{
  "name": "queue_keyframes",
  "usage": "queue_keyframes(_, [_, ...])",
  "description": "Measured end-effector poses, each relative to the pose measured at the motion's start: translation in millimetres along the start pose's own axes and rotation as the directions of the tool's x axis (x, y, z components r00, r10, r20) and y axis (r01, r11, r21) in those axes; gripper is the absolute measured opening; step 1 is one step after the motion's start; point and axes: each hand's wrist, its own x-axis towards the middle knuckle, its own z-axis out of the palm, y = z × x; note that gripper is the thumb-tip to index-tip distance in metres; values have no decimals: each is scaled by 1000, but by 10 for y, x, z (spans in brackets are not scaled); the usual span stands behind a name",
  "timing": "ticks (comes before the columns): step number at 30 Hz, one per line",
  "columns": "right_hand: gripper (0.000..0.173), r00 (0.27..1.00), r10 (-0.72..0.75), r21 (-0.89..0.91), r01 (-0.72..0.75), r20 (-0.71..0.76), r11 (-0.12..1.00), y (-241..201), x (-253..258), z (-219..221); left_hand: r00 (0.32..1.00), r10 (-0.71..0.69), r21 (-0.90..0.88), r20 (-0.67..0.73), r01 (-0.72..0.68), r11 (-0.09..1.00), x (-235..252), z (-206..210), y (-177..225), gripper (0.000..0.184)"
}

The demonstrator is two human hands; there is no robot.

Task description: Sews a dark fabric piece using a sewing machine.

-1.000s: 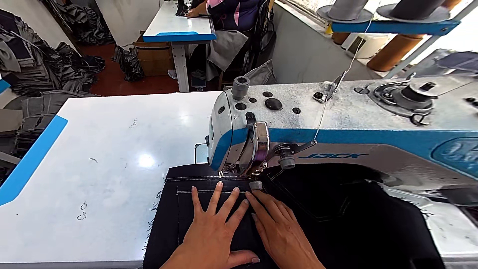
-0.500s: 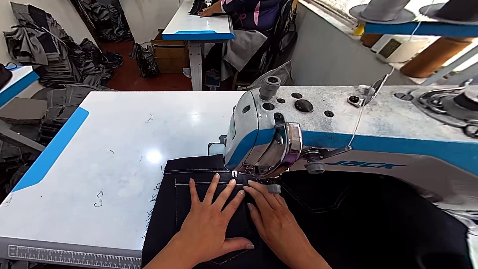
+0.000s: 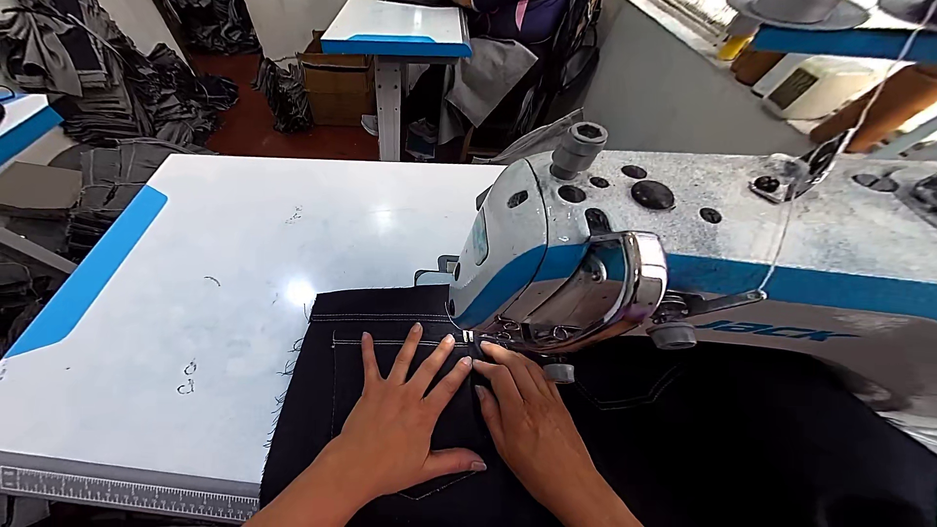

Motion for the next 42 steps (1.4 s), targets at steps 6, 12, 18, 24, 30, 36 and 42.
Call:
queue_keyframes(6, [38, 1000, -2, -85, 2, 6, 996, -22, 13, 3, 1000, 9, 4, -14, -8, 1000, 7, 22, -18, 100])
queue_keyframes(12, [39, 1000, 12, -55, -12, 8, 998, -8, 16, 0, 998, 22, -5, -59, -22, 1000, 10, 43, -39, 98])
queue_keyframes(18, [38, 1000, 30, -54, -30, 4, 998, -22, 11, 2, 998, 25, 0, -50, -25, 1000, 22, 30, -37, 98])
queue_keyframes(24, [39, 1000, 25, -52, -25, 1, 998, -18, 7, 2, 999, 15, -8, -41, -16, 1000, 21, 33, -37, 98])
queue_keyframes(30, [41, 1000, 18, -70, -17, 21, 997, -21, -26, -23, 998, 30, -11, -59, -30, 999, 9, 39, -51, 97])
queue_keyframes(36, [42, 1000, 8, -58, -6, 29, 998, -13, -20, -29, 998, 34, -9, -51, -34, 999, 7, 45, -55, 97])
queue_keyframes(42, [41, 999, 23, -56, -22, 25, 998, -21, -28, -24, 999, 28, -23, -21, -28, 999, 10, 28, -50, 96])
